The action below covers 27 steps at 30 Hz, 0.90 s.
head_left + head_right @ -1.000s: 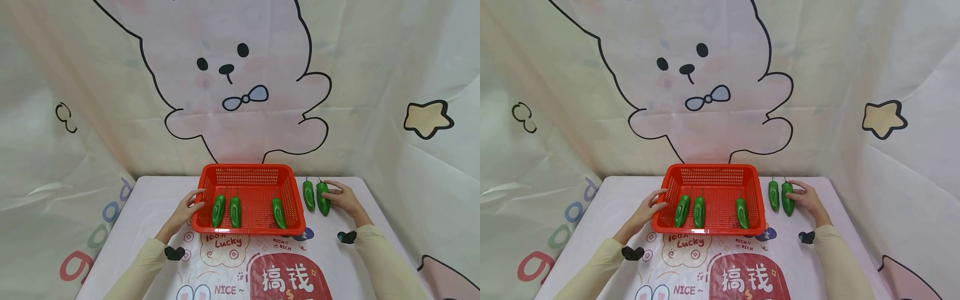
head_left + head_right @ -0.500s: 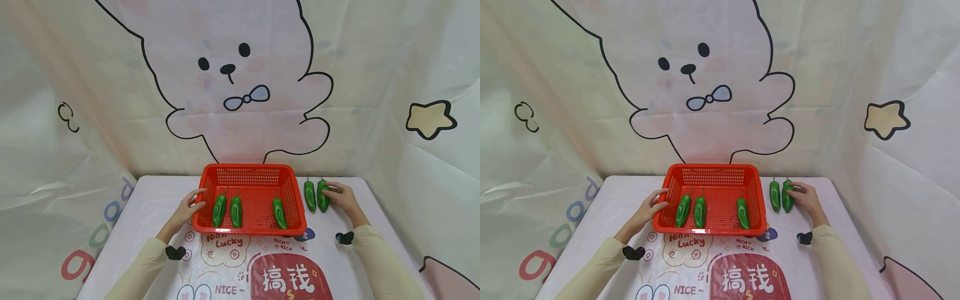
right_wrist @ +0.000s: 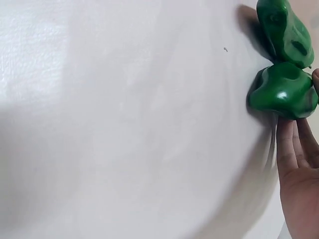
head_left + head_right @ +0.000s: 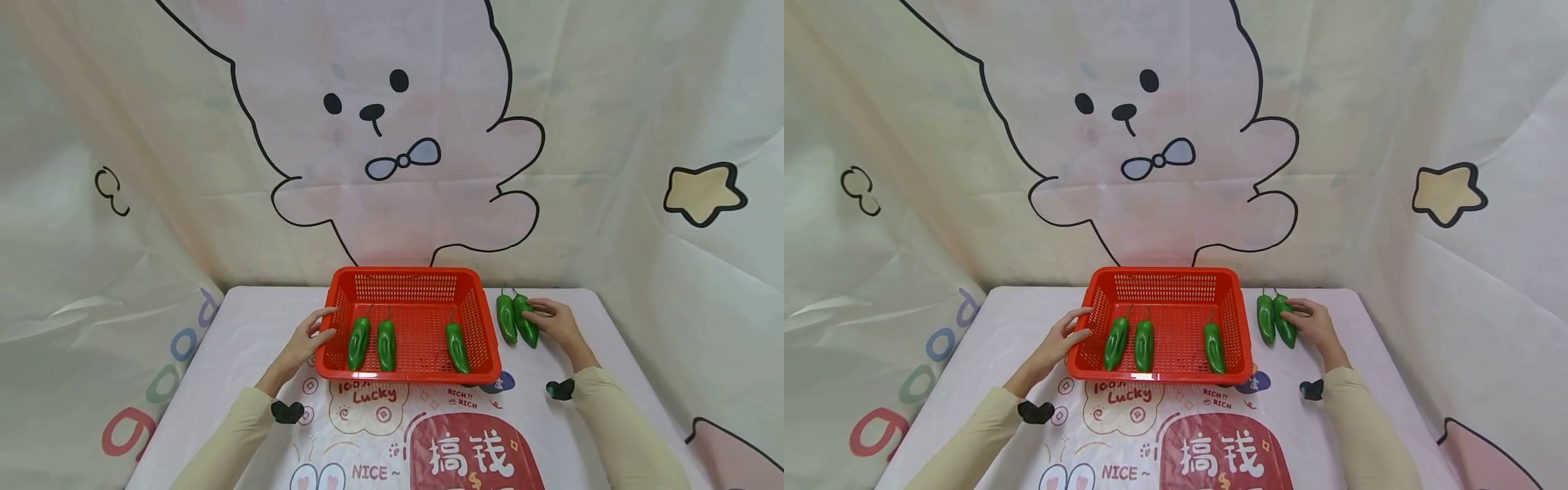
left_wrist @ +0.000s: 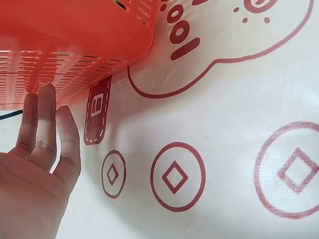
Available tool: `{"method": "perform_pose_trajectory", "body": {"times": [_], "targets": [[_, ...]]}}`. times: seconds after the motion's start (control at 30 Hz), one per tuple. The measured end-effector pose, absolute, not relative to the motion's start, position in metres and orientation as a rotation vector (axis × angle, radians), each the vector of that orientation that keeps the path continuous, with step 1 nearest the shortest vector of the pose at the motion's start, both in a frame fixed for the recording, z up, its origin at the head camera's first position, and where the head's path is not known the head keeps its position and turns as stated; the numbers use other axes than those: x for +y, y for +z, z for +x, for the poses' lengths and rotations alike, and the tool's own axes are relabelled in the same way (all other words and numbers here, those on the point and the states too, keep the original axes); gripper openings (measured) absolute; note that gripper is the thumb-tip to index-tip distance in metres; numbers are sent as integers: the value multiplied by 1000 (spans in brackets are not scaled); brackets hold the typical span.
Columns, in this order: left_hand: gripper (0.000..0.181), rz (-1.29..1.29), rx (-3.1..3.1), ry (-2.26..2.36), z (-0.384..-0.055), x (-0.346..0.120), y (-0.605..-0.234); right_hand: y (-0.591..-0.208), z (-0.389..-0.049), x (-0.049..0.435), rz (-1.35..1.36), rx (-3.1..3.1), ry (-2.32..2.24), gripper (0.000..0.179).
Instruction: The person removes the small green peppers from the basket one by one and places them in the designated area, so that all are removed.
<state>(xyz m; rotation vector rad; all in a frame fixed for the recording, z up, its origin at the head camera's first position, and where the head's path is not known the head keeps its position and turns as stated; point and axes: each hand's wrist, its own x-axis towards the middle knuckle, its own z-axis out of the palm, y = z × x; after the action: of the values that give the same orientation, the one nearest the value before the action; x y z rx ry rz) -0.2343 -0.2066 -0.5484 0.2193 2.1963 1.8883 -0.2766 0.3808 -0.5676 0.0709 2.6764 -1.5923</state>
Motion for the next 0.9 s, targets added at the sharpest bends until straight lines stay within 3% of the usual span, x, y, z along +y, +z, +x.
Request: {"method": "perform_pose_trajectory", "body": {"times": [0.4,0.9], "targets": [[54,203,2181,1889,-235,-206,-547,-561,-268,387,51,2731,-1675,61],[50,225,2202,1874,-220,-199,-512,-514,-250,368,91,2464,-2205,34]]}}
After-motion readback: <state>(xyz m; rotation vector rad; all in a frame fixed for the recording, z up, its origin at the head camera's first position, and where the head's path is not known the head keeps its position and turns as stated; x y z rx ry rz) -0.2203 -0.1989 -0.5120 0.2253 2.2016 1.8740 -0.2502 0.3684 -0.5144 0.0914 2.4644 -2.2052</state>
